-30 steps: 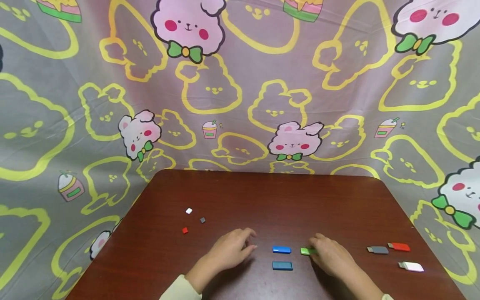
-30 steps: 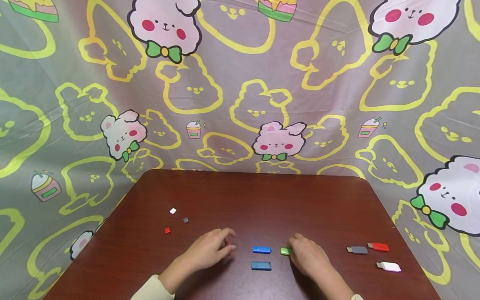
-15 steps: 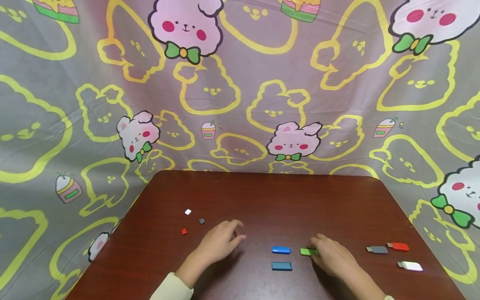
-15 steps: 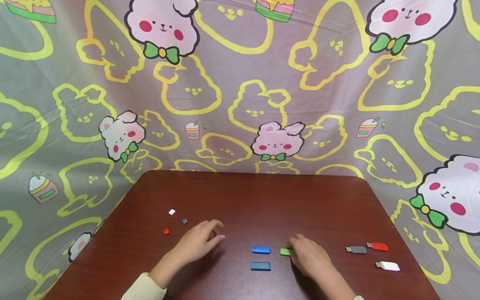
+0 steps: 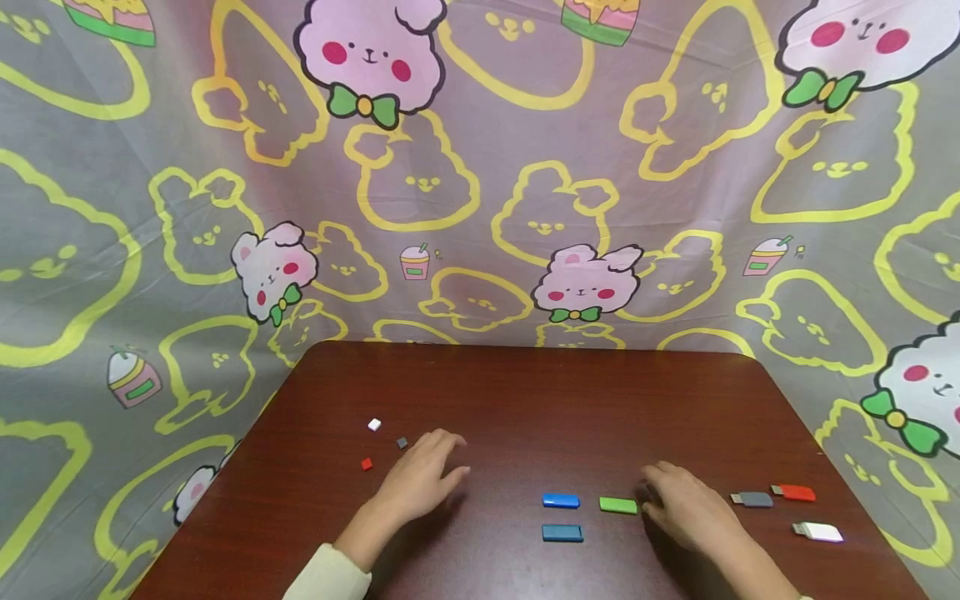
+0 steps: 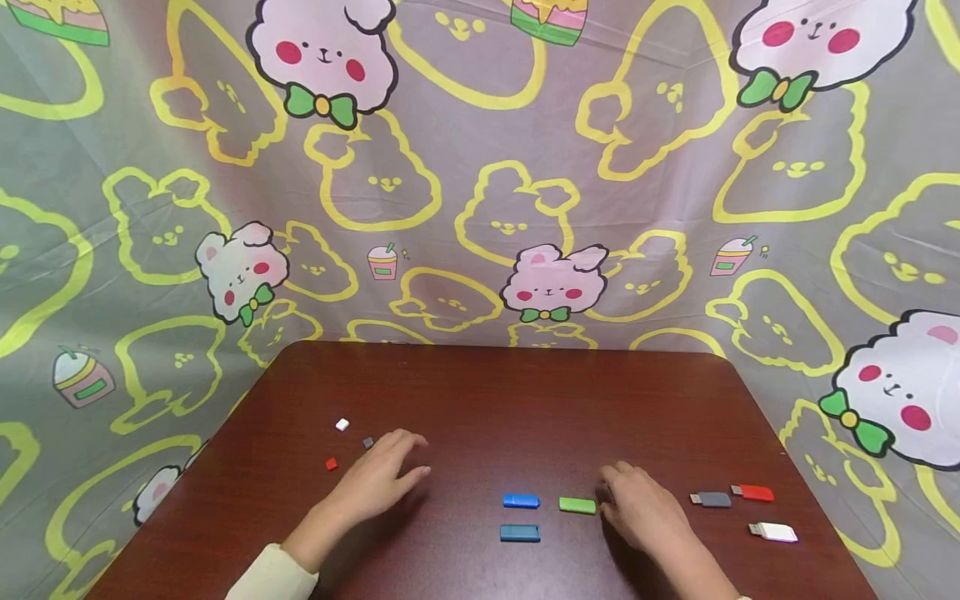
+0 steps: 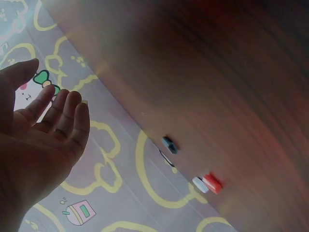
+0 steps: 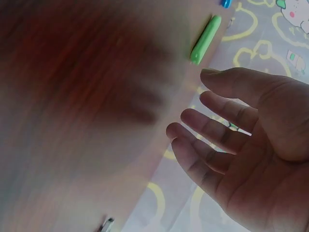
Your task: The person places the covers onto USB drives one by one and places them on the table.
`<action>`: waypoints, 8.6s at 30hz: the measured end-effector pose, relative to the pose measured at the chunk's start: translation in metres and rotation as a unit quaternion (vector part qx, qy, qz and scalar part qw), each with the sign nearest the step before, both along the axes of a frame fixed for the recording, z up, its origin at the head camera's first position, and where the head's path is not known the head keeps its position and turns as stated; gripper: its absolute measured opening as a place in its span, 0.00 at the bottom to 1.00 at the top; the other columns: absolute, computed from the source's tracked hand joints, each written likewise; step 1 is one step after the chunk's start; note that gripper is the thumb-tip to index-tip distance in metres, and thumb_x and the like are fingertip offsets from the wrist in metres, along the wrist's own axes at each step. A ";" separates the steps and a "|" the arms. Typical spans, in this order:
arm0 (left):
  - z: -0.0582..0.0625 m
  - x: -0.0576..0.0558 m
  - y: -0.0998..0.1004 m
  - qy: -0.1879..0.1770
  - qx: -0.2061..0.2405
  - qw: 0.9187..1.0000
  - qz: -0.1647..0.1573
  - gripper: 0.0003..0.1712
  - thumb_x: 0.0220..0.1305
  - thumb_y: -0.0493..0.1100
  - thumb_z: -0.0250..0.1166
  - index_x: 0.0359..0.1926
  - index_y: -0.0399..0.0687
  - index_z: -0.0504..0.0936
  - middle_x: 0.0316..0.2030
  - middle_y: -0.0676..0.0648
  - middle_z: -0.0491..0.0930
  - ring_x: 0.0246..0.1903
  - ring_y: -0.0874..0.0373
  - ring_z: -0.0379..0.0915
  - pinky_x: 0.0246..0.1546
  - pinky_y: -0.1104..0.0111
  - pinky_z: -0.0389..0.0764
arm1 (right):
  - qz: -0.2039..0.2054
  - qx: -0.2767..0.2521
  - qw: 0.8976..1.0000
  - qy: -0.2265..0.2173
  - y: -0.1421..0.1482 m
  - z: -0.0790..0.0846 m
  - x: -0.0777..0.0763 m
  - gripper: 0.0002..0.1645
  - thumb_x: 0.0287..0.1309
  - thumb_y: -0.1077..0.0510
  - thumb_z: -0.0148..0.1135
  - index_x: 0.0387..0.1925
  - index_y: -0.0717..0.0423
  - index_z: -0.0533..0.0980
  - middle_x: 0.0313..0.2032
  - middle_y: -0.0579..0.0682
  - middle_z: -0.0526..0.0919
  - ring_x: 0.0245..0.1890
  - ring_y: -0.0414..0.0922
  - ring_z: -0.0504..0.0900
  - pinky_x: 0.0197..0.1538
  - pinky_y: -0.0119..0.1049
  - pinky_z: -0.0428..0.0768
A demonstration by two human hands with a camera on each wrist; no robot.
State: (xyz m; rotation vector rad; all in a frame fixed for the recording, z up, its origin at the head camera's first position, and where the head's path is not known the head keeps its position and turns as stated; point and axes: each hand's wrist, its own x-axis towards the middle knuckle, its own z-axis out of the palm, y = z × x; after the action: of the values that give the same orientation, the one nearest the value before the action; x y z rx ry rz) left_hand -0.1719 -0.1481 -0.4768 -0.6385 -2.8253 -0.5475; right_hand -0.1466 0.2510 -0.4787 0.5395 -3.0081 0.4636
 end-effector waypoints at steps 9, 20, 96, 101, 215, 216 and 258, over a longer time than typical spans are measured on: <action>0.003 -0.006 -0.020 0.008 -0.002 1.000 0.019 0.20 0.63 0.48 0.71 0.52 0.46 0.80 0.49 0.48 0.81 0.53 0.49 0.75 0.55 0.54 0.77 | 0.001 0.011 1.000 0.013 0.028 -0.001 -0.001 0.22 0.48 0.62 0.77 0.46 0.59 0.80 0.43 0.53 0.83 0.45 0.57 0.83 0.47 0.53 0.81; 0.005 -0.018 -0.040 -0.012 -0.018 0.998 0.056 0.19 0.63 0.48 0.71 0.51 0.46 0.80 0.49 0.46 0.81 0.54 0.46 0.74 0.57 0.51 0.75 | -0.021 0.009 0.998 0.053 0.058 -0.007 0.004 0.23 0.42 0.63 0.78 0.44 0.59 0.80 0.42 0.55 0.83 0.44 0.59 0.82 0.47 0.58 0.80; -0.013 -0.044 -0.077 -0.029 -0.116 0.987 0.112 0.05 0.59 0.39 0.73 0.31 0.46 0.84 0.30 0.49 0.76 0.40 0.47 0.76 0.40 0.54 0.80 | -0.051 0.066 0.995 0.049 0.121 -0.017 -0.010 0.15 0.40 0.68 0.72 0.29 0.51 0.77 0.27 0.46 0.76 0.29 0.52 0.77 0.28 0.51 0.75; -0.013 -0.044 -0.075 -0.017 -0.118 0.986 0.113 0.05 0.59 0.39 0.73 0.30 0.47 0.84 0.29 0.48 0.76 0.38 0.46 0.76 0.38 0.53 0.80 | -0.052 0.058 0.994 0.070 0.118 -0.016 -0.007 0.15 0.40 0.66 0.74 0.30 0.52 0.77 0.27 0.46 0.75 0.28 0.52 0.78 0.27 0.50 0.74; 0.000 -0.016 -0.021 -0.093 0.058 0.991 -0.073 0.15 0.62 0.49 0.72 0.43 0.43 0.86 0.30 0.54 0.86 0.25 0.69 0.77 0.29 0.70 0.79 | 0.071 -0.028 0.985 0.155 0.054 -0.001 0.006 0.21 0.35 0.68 0.79 0.32 0.49 0.79 0.32 0.34 0.75 0.32 0.34 0.75 0.35 0.37 0.79; 0.000 -0.016 -0.020 -0.099 0.064 0.990 -0.076 0.15 0.63 0.49 0.72 0.43 0.42 0.85 0.29 0.54 0.86 0.22 0.70 0.76 0.26 0.71 0.78 | 0.072 -0.029 0.984 0.157 0.053 -0.001 0.006 0.21 0.35 0.68 0.79 0.32 0.48 0.79 0.32 0.34 0.75 0.32 0.34 0.75 0.35 0.36 0.79; 0.006 0.004 0.028 -0.080 0.012 0.985 -0.155 0.09 0.64 0.42 0.72 0.43 0.45 0.84 0.30 0.58 0.85 0.31 0.73 0.77 0.34 0.77 0.78 | 0.143 -0.042 0.960 0.238 0.001 0.001 0.017 0.21 0.31 0.67 0.78 0.31 0.49 0.80 0.31 0.37 0.74 0.31 0.36 0.73 0.30 0.31 0.75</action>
State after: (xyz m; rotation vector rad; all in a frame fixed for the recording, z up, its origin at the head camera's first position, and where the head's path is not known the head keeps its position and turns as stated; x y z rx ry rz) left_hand -0.1674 -0.1201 -0.4703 -1.0850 -2.8770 -0.7112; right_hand -0.1300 0.2516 -0.4776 0.9329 -2.4517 0.4029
